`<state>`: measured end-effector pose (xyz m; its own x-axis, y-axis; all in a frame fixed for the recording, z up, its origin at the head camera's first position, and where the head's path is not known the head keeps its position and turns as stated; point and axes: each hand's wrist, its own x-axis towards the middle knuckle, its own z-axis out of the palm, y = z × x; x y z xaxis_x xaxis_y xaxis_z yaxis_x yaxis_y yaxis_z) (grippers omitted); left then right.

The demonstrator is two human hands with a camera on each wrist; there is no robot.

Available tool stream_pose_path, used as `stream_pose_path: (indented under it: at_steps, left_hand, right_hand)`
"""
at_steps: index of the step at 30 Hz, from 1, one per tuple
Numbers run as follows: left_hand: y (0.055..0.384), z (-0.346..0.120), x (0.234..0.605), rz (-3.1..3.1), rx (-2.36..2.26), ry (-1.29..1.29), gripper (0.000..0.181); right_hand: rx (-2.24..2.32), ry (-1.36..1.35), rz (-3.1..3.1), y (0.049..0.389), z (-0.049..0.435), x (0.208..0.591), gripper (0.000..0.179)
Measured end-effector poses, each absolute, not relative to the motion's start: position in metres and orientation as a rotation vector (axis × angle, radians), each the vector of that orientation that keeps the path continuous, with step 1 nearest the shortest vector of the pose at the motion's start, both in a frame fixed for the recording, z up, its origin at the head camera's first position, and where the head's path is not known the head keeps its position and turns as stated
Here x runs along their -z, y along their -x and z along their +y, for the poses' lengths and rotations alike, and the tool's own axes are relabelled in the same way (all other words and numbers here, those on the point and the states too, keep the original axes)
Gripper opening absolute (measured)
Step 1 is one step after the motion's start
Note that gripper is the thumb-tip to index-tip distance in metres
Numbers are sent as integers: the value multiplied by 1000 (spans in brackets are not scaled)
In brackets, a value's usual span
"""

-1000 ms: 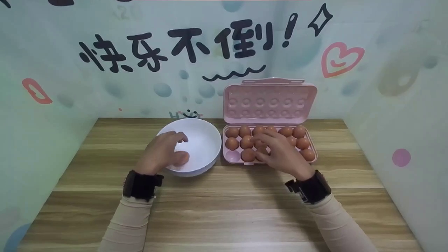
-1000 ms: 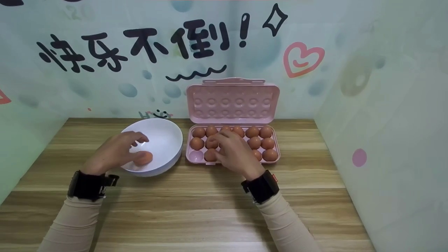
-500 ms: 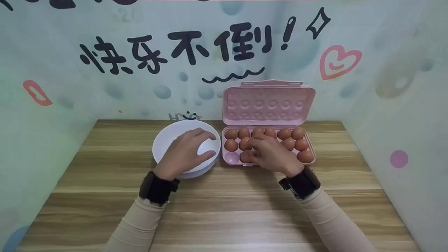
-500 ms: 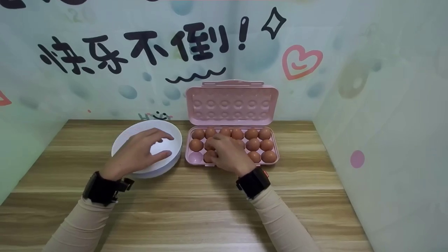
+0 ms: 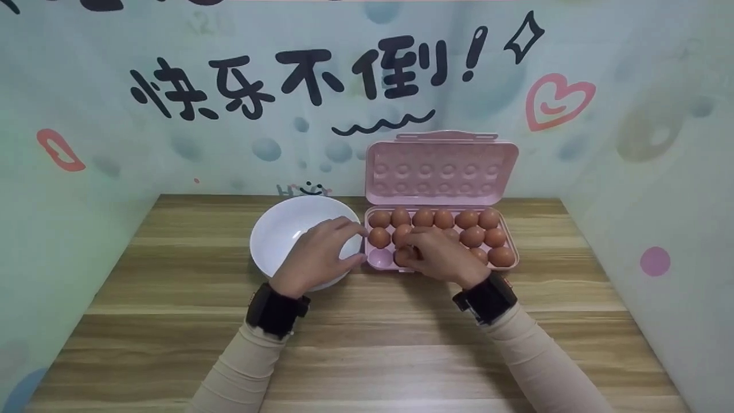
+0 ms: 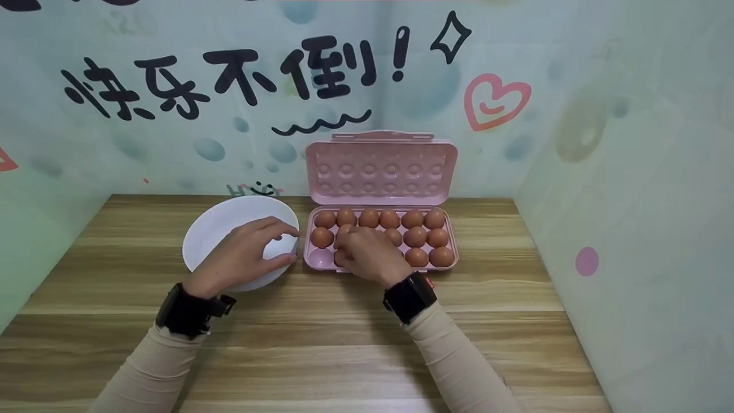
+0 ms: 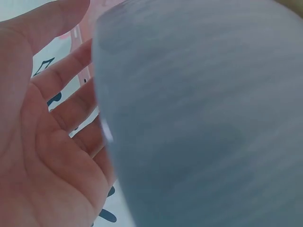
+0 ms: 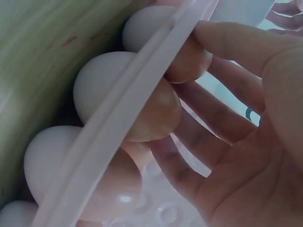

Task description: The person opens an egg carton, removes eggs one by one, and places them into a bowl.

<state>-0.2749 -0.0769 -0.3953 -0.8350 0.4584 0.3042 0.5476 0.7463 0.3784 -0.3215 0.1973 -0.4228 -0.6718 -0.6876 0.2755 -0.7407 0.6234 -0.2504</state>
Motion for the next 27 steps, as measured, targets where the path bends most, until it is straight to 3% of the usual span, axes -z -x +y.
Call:
stream_pose_path:
  at_steps: [14,27]
  left_hand:
    - [276,-78,396,-2709,721,801,37]
    - [275,-65,393,-2514,858,841,51]
  right_hand:
    - [-698,-1159,-2495,320,201,425,13]
    - [-1356,-902,-2404,293,192,392,33]
